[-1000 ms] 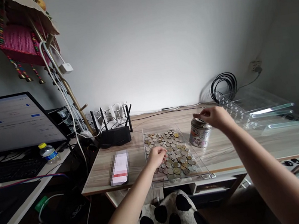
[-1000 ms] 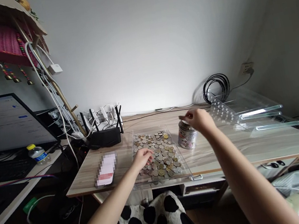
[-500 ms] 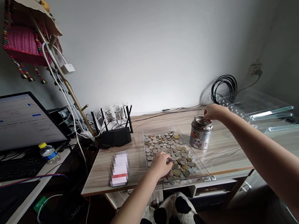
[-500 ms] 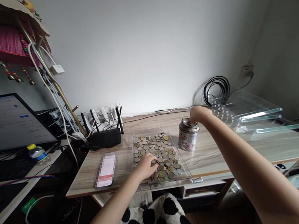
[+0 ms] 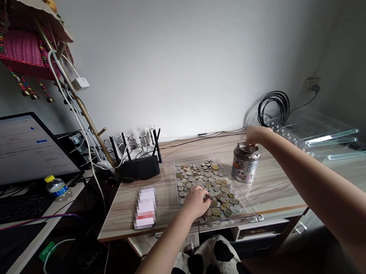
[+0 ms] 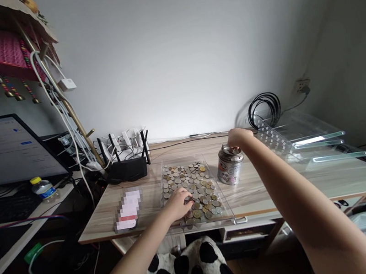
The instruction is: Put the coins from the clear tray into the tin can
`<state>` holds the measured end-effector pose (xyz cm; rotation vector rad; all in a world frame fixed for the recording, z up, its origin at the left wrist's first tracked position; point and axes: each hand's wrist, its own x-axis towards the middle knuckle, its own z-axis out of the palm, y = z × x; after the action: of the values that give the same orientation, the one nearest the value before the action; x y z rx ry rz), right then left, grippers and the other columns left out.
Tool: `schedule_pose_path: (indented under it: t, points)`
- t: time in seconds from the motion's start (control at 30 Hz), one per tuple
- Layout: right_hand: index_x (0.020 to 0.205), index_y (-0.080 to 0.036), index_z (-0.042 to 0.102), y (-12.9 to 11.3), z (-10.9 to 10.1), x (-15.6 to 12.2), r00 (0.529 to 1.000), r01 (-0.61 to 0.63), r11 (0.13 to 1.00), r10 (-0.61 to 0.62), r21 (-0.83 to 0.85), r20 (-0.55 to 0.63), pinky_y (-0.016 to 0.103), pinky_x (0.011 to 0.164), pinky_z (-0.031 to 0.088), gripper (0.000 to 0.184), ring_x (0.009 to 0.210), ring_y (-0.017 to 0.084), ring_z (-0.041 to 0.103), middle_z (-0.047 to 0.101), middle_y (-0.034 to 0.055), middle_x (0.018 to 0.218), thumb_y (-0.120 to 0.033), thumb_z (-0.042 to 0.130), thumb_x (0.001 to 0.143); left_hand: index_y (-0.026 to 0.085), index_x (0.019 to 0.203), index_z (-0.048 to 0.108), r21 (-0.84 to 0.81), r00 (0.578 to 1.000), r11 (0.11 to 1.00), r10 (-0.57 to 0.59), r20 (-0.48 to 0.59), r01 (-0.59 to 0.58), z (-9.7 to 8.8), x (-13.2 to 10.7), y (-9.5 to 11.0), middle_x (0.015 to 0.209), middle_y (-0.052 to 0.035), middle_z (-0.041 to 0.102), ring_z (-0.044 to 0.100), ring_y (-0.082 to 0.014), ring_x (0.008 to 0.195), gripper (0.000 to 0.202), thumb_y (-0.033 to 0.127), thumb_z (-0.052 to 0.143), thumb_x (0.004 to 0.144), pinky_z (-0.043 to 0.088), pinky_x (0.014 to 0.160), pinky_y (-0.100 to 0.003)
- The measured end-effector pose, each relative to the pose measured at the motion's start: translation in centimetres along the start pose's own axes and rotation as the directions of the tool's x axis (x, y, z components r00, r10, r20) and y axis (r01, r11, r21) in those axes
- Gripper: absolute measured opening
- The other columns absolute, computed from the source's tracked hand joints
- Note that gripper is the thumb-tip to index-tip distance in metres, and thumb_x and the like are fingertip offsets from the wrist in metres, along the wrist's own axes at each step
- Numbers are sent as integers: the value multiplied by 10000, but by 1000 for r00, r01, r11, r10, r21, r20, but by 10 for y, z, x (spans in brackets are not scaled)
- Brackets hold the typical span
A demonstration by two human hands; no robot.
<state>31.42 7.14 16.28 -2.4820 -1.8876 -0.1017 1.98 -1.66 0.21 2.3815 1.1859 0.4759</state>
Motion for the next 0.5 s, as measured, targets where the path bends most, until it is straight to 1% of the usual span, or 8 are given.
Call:
schedule_pose_path:
  t: [0.07, 0.17, 0.3, 0.37, 0.5]
  points:
    - [481, -130, 593, -8, -2, -2, 997, -66, 997, 67, -26, 47, 352, 534, 448, 111, 595, 237, 583, 602, 96, 581, -154, 689, 429, 199, 959, 581, 2, 1000, 1000, 0, -2, 0, -1, -1, 1, 1001, -57, 513, 449, -197, 982, 290, 360, 443, 760, 351, 863, -319]
    - [536, -133, 612, -15, -4, -4, 989, -97, 994, 101, -40, 108, 343, 552, 452, 109, 620, 229, 588, 612, 97, 620, -166, 684, 461, 200, 963, 581, 4, 1000, 1000, -1, -6, 1, -2, -2, 2, 998, -57, 515, 448, -195, 980, 295, 363, 445, 758, 349, 863, -312]
    - [549, -146, 619, -16, -6, -5, 964, -105, 993, 116, -56, 241, 344, 574, 450, 51, 629, 218, 592, 614, 81, 610, -173, 656, 527, 201, 965, 583, 15, 1000, 1000, -5, -8, 5, -2, -2, 3, 997, -52, 519, 451, -192, 975, 297, 362, 447, 756, 347, 866, -308]
    - [533, -146, 615, -15, -6, -3, 952, -100, 993, 111, -55, 285, 350, 582, 448, 34, 632, 217, 594, 613, 76, 603, -159, 647, 538, 202, 969, 581, 18, 1000, 1000, 1, -8, 0, -1, -2, 3, 999, -51, 519, 451, -190, 974, 298, 362, 445, 757, 348, 865, -308]
    - [501, -129, 603, -13, -2, 2, 925, -76, 997, 78, -19, 373, 325, 580, 446, 68, 616, 191, 590, 610, 72, 591, -110, 609, 566, 203, 974, 576, 22, 1000, 1000, 5, -1, -5, -1, -2, 3, 1005, -50, 517, 449, -189, 979, 299, 364, 440, 762, 351, 863, -311]
